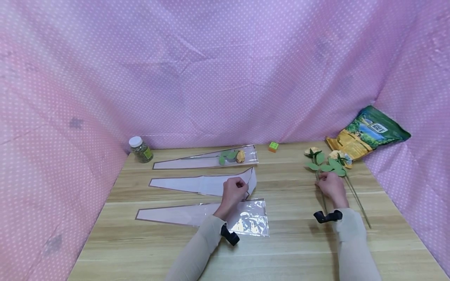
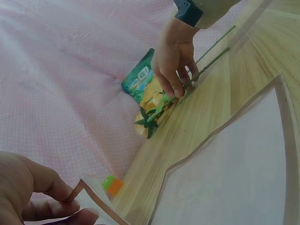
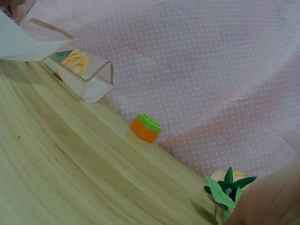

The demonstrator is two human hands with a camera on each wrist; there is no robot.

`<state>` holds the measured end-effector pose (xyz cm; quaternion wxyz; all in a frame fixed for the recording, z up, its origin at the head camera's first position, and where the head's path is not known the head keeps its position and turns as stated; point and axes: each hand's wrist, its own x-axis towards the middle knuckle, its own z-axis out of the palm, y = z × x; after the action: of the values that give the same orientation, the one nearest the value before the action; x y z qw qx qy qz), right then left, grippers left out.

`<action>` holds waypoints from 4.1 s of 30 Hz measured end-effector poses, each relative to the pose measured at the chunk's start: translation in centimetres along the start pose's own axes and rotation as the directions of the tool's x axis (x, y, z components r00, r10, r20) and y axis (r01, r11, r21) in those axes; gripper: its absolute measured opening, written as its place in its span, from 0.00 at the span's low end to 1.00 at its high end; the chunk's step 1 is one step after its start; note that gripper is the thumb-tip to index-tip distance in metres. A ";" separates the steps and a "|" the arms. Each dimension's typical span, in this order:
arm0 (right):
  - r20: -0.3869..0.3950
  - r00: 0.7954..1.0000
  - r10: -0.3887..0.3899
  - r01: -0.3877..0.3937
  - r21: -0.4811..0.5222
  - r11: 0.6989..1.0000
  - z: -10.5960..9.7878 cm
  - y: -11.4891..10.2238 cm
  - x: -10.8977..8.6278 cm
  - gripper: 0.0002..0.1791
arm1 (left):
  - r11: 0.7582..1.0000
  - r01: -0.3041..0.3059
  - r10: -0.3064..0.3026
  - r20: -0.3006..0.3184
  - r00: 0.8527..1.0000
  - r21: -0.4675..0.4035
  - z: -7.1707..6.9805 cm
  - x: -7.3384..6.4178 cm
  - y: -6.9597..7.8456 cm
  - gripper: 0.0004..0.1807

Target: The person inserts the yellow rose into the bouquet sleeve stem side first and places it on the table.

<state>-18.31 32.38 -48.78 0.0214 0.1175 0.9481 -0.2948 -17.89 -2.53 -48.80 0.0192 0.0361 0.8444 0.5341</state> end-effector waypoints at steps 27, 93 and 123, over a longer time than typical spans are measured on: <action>0.086 0.983 0.164 -0.156 0.863 0.480 -1.0 -2.5 -1.0 0.12 | 1.000 0.012 -0.012 -0.007 1.000 0.021 0.3 0.1 -0.1 0.06; -0.111 0.978 0.174 0.104 0.993 0.050 6.1 -13.0 -3.5 0.10 | 1.000 0.014 -0.014 -0.047 0.999 -0.014 0.6 0.0 0.1 0.04; -0.103 0.984 0.144 0.062 0.961 0.268 10.7 -13.7 -4.4 0.11 | 0.997 -0.076 0.080 -0.142 0.987 0.033 1.3 0.0 0.8 0.04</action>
<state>-17.57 14.44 -49.55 -0.1270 0.1555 0.5712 -0.7959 -17.81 -1.00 -48.59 -0.0631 0.0310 0.8487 0.5242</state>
